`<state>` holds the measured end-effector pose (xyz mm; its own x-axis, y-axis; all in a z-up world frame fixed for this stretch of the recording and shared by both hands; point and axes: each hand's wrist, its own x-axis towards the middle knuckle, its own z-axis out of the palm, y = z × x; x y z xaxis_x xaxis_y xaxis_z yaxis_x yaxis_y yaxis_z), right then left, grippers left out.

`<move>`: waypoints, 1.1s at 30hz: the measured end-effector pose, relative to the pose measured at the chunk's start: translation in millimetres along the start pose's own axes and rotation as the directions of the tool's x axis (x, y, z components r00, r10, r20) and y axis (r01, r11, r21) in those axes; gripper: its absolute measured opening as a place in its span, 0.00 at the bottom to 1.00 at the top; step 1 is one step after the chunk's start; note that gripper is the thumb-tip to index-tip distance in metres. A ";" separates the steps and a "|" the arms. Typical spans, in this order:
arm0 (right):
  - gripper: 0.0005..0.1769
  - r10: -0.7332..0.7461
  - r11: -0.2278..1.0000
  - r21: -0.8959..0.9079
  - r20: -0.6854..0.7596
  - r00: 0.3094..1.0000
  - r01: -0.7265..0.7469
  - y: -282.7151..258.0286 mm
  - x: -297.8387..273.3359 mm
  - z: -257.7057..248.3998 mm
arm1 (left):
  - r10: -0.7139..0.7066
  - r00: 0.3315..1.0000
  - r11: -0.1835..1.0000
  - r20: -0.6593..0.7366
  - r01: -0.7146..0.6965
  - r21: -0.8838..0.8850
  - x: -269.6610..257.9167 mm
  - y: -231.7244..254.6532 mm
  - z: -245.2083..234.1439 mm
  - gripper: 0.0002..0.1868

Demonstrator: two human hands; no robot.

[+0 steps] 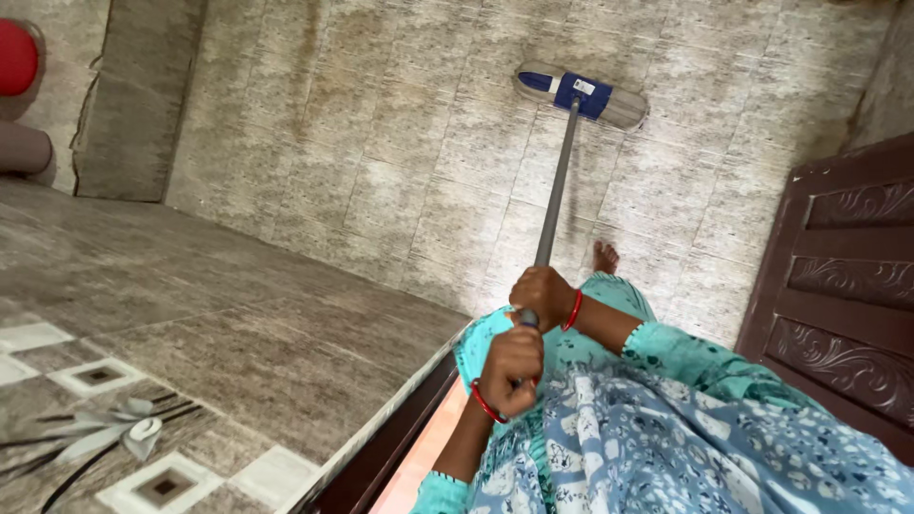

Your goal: The person mops the tiled floor of a bathroom using a flat mop. They move the mop back and forth across the floor, covering the area near the urinal, the drain, and the doorway.

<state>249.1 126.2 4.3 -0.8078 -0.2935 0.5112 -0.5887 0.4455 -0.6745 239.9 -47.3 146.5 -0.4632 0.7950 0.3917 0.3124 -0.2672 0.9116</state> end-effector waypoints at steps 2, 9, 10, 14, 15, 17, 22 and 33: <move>0.17 -0.064 0.998 -0.013 -0.031 0.997 0.064 4.6 -5.7 -5.5 | 0.069 0.997 0.997 0.026 -0.069 0.020 7.2 -7.5 8.5 0.08; 0.16 0.000 1.000 -0.007 -0.021 1.000 0.000 83.9 -7.5 -54.6 | 0.042 0.999 0.998 0.007 -0.042 0.039 78.2 -65.4 17.9 0.07; 0.15 -0.004 1.000 -0.001 -0.037 0.999 0.004 100.4 -6.0 -68.9 | 0.054 0.999 0.998 0.002 -0.054 0.039 97.3 -78.4 20.4 0.07; 0.16 -0.039 0.999 -0.009 0.001 0.999 0.039 176.5 1.6 -122.6 | 0.045 0.997 0.992 0.065 -0.052 0.115 160.6 -135.4 24.1 0.08; 0.16 -0.037 0.999 -0.025 0.007 0.999 0.037 195.3 2.6 -134.6 | 0.036 0.997 0.987 0.068 -0.046 0.152 174.9 -150.9 25.7 0.07; 0.14 -0.028 0.998 -0.059 0.018 0.999 0.029 228.8 1.9 -158.5 | 0.020 0.997 0.974 0.074 -0.036 0.222 201.0 -181.5 33.7 0.06; 0.09 0.080 0.990 -0.122 0.085 0.993 -0.069 281.3 -7.0 -207.0 | 0.008 0.994 0.979 0.107 -0.029 0.204 245.3 -245.5 56.8 0.04; 0.14 0.321 0.928 -0.197 -0.009 0.947 -0.316 159.6 -57.9 -162.5 | 0.082 0.983 0.955 0.163 -0.125 0.270 158.4 -205.5 99.6 0.03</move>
<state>206.7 351.8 -46.4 -0.9537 -0.1278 0.2721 -0.2849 0.6732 -0.6824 184.9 187.7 8.8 -0.2949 0.8482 0.4400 0.5802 -0.2070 0.7877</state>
